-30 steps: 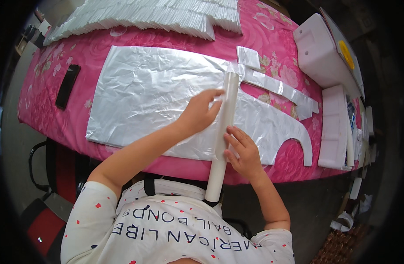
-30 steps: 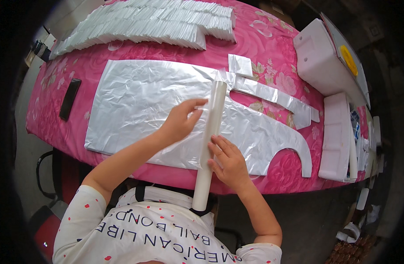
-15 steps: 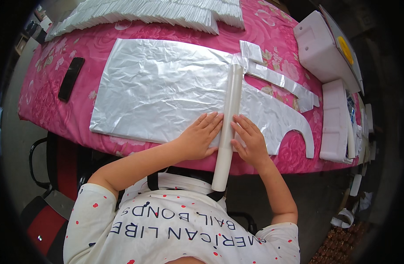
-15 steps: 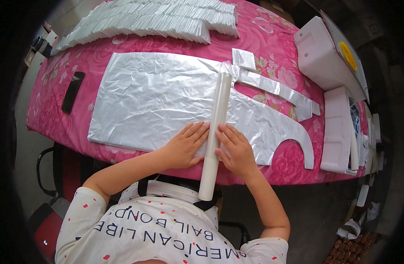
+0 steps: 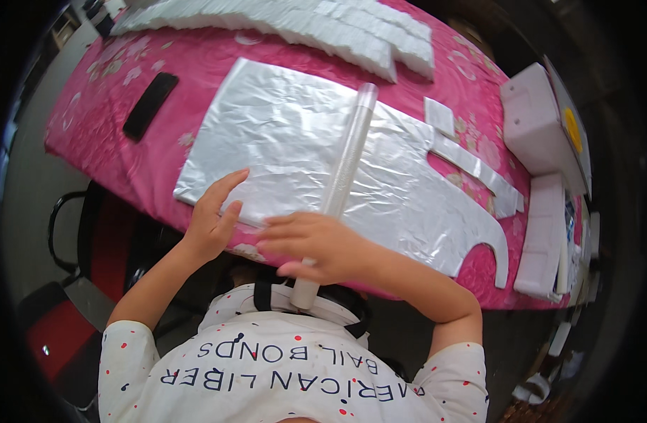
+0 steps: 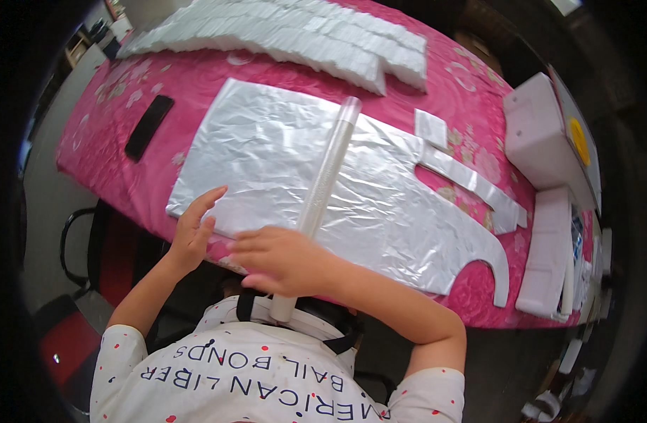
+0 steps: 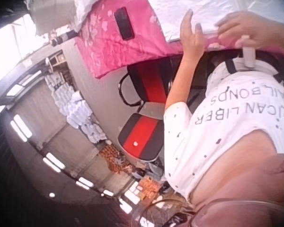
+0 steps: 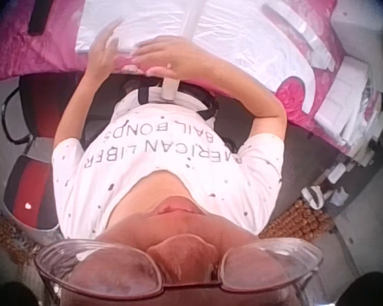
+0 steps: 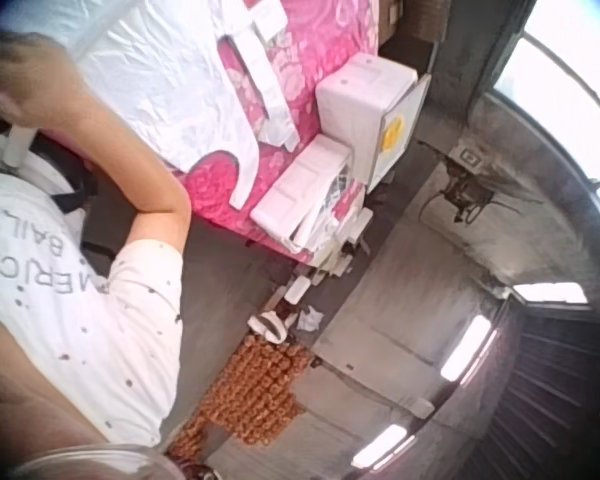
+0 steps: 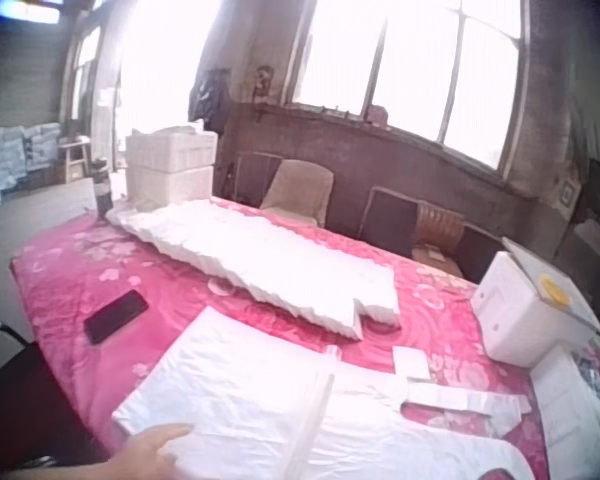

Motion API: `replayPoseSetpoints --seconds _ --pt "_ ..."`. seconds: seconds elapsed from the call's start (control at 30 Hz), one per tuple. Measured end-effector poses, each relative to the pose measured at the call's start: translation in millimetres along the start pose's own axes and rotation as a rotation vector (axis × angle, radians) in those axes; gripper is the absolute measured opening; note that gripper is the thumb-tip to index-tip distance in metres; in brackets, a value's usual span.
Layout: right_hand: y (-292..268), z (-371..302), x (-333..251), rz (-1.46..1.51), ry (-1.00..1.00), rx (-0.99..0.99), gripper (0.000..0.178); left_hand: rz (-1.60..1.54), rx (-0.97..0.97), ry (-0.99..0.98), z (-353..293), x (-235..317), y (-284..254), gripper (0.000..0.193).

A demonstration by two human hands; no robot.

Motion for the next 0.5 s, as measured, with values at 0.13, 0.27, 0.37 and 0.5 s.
replayPoseSetpoints --seconds 0.13,0.27,0.37,0.5 --pt "-42.3 -35.0 56.7 -0.292 0.224 0.255 0.043 -0.064 0.054 -0.128 -43.7 -21.9 -25.4 0.040" --pt "-35.2 -33.1 91.5 -0.543 0.344 -0.022 0.055 -0.183 0.060 -0.195 -68.0 -30.4 -30.7 0.041" --pt "-28.8 4.6 99.5 -0.555 0.263 -0.108 0.057 -0.191 0.057 -0.196 -75.5 -30.3 -30.5 0.042" --pt "-10.9 91.3 105.1 -0.575 0.102 -0.071 0.052 -0.194 0.090 -0.247 -81.2 -33.4 -26.8 0.045"
Point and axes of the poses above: each hand's wrist, its own z-axis towards the middle knuckle, its own y-axis out of the palm, x = y × z, the point moved 6 cm from there along z, towards the middle knuckle, and after that the axes turned 9 degrees about -x, right-handed, at the moved point
